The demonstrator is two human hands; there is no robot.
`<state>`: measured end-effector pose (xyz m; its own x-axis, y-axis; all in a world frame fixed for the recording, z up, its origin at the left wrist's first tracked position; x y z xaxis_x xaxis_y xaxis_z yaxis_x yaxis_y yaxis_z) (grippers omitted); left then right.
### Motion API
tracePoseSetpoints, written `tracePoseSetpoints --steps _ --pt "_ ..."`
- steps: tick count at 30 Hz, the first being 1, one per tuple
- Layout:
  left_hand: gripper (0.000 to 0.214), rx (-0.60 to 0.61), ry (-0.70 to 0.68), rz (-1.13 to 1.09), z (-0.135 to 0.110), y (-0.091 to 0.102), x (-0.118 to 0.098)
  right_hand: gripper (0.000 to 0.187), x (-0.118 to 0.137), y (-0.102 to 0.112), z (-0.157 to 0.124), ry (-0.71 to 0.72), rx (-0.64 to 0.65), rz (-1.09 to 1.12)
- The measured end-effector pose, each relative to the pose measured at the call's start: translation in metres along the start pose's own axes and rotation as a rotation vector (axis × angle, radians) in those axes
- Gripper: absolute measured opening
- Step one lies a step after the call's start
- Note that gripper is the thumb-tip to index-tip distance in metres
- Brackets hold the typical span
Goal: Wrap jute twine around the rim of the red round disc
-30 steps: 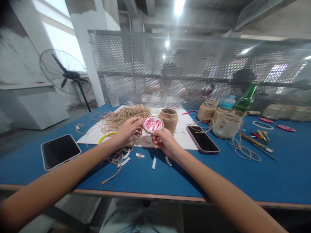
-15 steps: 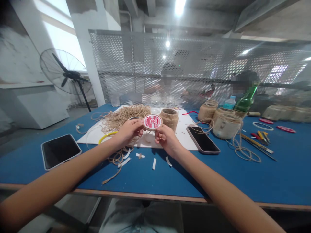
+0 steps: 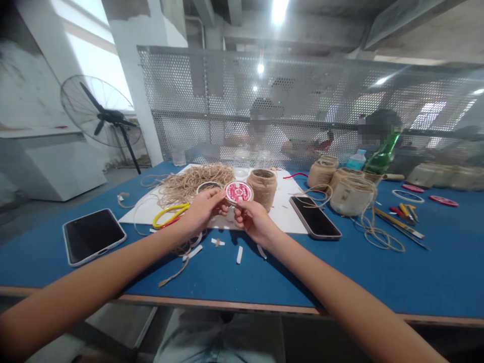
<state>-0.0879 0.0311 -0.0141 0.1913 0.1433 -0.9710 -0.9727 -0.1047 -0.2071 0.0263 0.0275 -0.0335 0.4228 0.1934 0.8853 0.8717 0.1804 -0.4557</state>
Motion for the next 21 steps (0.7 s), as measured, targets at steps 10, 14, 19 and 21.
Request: tracePoseSetpoints --steps 10,14,19,21 --pt "0.019 0.033 -0.02 0.11 -0.003 -0.005 -0.003 0.017 0.005 0.0 0.0 0.084 -0.03 -0.003" --pt "0.016 0.069 -0.042 0.172 -0.005 -0.008 -0.003 0.017 0.007 0.0 -0.002 0.102 -0.032 -0.016" --pt "0.012 0.11 -0.001 0.172 -0.005 -0.01 0.001 0.017 0.009 0.002 -0.002 0.123 -0.038 -0.039" --pt "0.012 0.108 0.016 0.161 -0.004 -0.01 0.003 0.016 0.009 0.001 -0.002 0.126 -0.036 -0.052"
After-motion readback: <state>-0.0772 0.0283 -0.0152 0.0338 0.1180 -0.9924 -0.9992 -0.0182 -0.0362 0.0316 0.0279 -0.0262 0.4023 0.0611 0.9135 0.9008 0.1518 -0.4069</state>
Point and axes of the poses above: each hand's wrist, its own z-axis towards the middle knuckle, its own y-axis out of the back of the hand, x = y × z, the point moved 6 cm from there along z, towards the middle knuckle, and after that the axes turned 15 degrees about -x, right-handed, at the moved point
